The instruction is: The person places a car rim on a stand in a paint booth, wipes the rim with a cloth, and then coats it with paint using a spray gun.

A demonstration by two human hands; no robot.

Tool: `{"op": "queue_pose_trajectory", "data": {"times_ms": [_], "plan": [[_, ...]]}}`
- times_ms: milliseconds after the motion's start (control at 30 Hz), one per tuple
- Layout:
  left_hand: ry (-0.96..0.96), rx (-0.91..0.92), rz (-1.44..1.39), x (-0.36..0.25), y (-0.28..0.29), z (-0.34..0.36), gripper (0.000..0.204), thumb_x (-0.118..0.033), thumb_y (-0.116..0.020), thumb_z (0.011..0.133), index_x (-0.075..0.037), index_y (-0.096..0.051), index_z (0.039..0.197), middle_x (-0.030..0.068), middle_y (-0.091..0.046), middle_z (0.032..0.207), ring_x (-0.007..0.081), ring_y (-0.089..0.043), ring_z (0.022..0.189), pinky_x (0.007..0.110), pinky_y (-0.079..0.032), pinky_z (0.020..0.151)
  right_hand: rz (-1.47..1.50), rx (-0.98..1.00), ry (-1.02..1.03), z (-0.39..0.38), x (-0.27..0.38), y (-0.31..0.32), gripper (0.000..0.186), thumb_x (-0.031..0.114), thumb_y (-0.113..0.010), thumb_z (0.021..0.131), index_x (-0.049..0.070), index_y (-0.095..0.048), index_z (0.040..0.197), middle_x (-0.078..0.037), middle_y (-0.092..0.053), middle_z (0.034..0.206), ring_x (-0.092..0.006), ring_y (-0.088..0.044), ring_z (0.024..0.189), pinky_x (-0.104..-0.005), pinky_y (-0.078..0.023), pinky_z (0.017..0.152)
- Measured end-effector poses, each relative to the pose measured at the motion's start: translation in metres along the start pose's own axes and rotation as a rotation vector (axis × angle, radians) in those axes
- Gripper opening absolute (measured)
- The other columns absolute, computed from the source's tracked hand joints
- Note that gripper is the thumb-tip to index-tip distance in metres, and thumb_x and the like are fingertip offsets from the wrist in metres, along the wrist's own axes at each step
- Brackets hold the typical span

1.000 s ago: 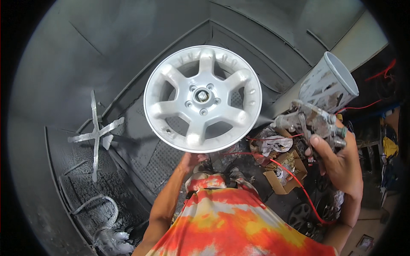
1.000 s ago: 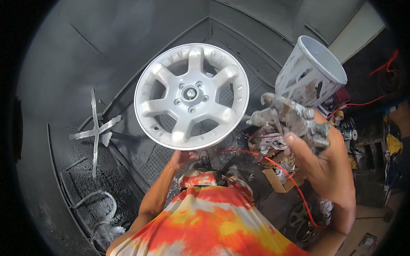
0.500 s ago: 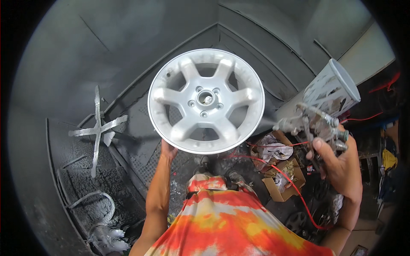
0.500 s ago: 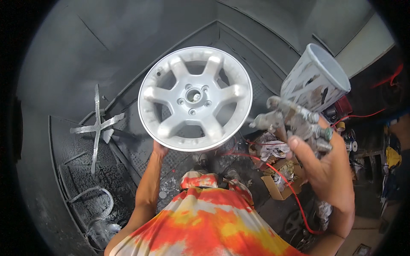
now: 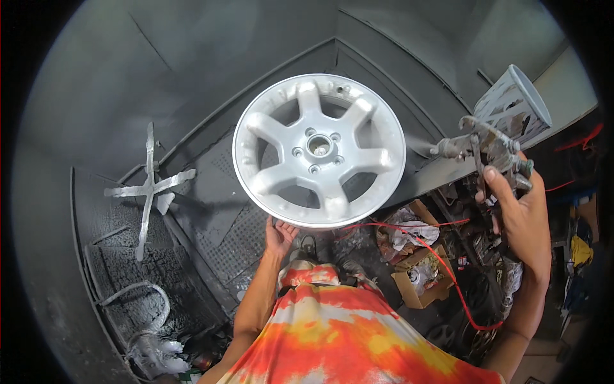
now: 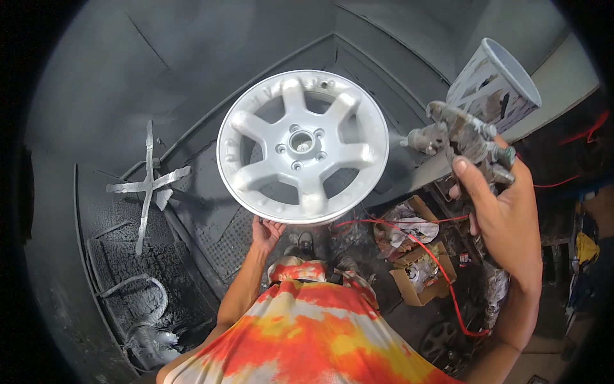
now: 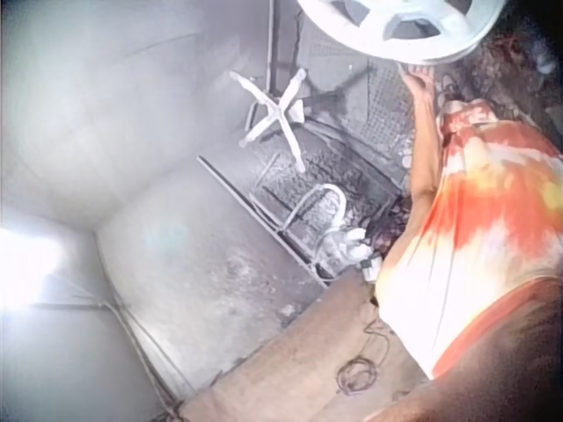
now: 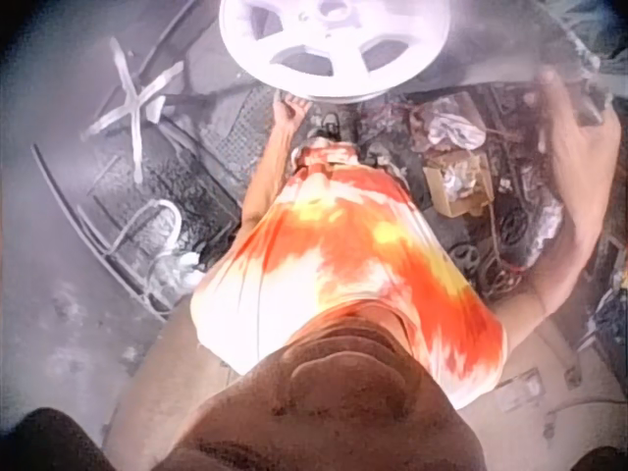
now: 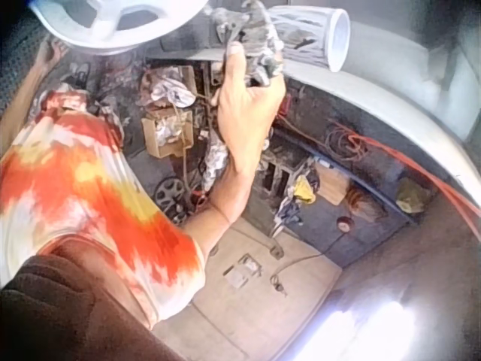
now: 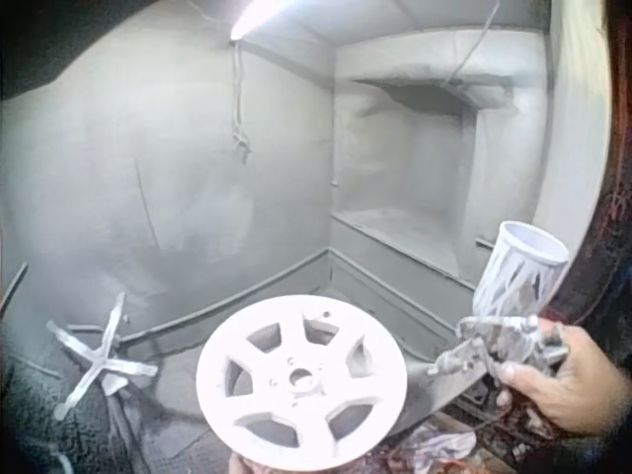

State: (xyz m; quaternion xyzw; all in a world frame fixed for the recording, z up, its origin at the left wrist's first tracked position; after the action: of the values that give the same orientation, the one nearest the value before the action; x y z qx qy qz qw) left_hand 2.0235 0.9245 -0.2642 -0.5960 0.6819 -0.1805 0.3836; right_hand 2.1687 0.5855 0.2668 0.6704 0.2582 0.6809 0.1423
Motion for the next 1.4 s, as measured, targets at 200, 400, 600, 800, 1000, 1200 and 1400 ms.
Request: {"op": "queue_pose_trajectory", "data": {"times_ms": [200, 400, 600, 800, 1000, 1200, 1400], "plan": [[-0.040, -0.022, 0.023, 0.002, -0.011, 0.002, 0.077, -0.070, -0.041, 0.101, -0.001, -0.058, 0.130, 0.0148, -0.070, 0.120, 0.0268, -0.071, 0.102, 0.044, -0.060, 0.086, 0.075, -0.028, 0.046, 0.007, 0.016, -0.012, 0.026, 0.019, -0.067, 0.100, 0.002, -0.066, 0.121, -0.001, -0.066, 0.076, -0.0024, -0.052, 0.053, -0.0179, -0.036, 0.043], [-0.086, -0.076, 0.011, 0.008, -0.019, 0.001, 0.078, -0.072, -0.042, 0.100, -0.002, -0.058, 0.128, 0.0140, -0.070, 0.122, 0.0270, -0.071, 0.106, 0.044, -0.061, 0.086, 0.074, 0.119, -0.143, -0.016, 0.029, -0.021, 0.033, 0.024, -0.070, 0.097, 0.001, -0.062, 0.119, -0.006, -0.071, 0.084, -0.0094, -0.065, 0.061, -0.0205, -0.041, 0.041], [-0.191, -0.086, 0.080, -0.016, -0.014, 0.007, 0.072, -0.069, -0.048, 0.099, -0.006, -0.057, 0.131, 0.0129, -0.067, 0.126, 0.0269, -0.069, 0.115, 0.046, -0.060, 0.092, 0.053, 0.237, -0.191, -0.030, 0.021, -0.022, 0.039, 0.017, -0.068, 0.096, 0.000, -0.059, 0.130, -0.006, -0.072, 0.086, -0.0093, -0.066, 0.065, -0.0210, -0.044, 0.043], [-0.510, -0.030, 0.173, -0.054, -0.037, 0.028, 0.056, -0.048, -0.055, 0.104, -0.004, -0.058, 0.138, 0.0103, -0.071, 0.121, 0.0247, -0.071, 0.105, 0.040, -0.059, 0.092, -0.014, 0.056, -0.174, -0.027, 0.015, -0.009, 0.036, 0.019, -0.068, 0.098, 0.002, -0.061, 0.128, -0.004, -0.070, 0.087, -0.0090, -0.065, 0.070, -0.0218, -0.049, 0.054], [-0.570, 0.078, 0.515, -0.089, -0.073, 0.051, 0.053, -0.043, -0.056, 0.104, -0.003, -0.058, 0.138, 0.0105, -0.072, 0.120, 0.0243, -0.071, 0.104, 0.039, -0.059, 0.091, 0.053, -0.072, -0.148, -0.029, 0.014, -0.016, 0.030, 0.020, -0.067, 0.099, 0.005, -0.064, 0.124, 0.000, -0.069, 0.077, -0.0027, -0.053, 0.054, -0.0188, -0.040, 0.045], [-0.619, 0.113, 0.723, -0.103, -0.097, 0.062, 0.050, -0.039, -0.056, 0.104, -0.002, -0.059, 0.137, 0.0107, -0.072, 0.119, 0.0239, -0.071, 0.103, 0.038, -0.059, 0.090, 0.180, 0.007, -0.157, -0.027, 0.013, -0.035, 0.024, 0.014, -0.068, 0.098, 0.003, -0.064, 0.118, -0.002, -0.072, 0.078, -0.0024, -0.051, 0.050, -0.0197, -0.037, 0.043], [-0.656, 0.047, 0.798, -0.098, -0.056, 0.064, 0.047, -0.035, -0.057, 0.104, -0.001, -0.060, 0.137, 0.0108, -0.072, 0.117, 0.0236, -0.071, 0.102, 0.038, -0.059, 0.090, 0.114, -0.067, -0.065, -0.022, 0.019, -0.036, 0.022, 0.019, -0.068, 0.100, 0.004, -0.063, 0.115, -0.003, -0.070, 0.077, -0.0047, -0.056, 0.054, -0.0191, -0.037, 0.043]]}}
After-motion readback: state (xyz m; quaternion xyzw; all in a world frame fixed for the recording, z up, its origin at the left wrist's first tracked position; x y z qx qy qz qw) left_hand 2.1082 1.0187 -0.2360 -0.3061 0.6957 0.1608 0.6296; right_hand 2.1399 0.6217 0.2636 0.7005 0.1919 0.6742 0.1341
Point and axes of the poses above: each hand's wrist, its own z-axis towards the middle knuckle, its own y-axis out of the back of the hand, x = y × z, the point moved 5 cm from there along z, towards the middle knuckle
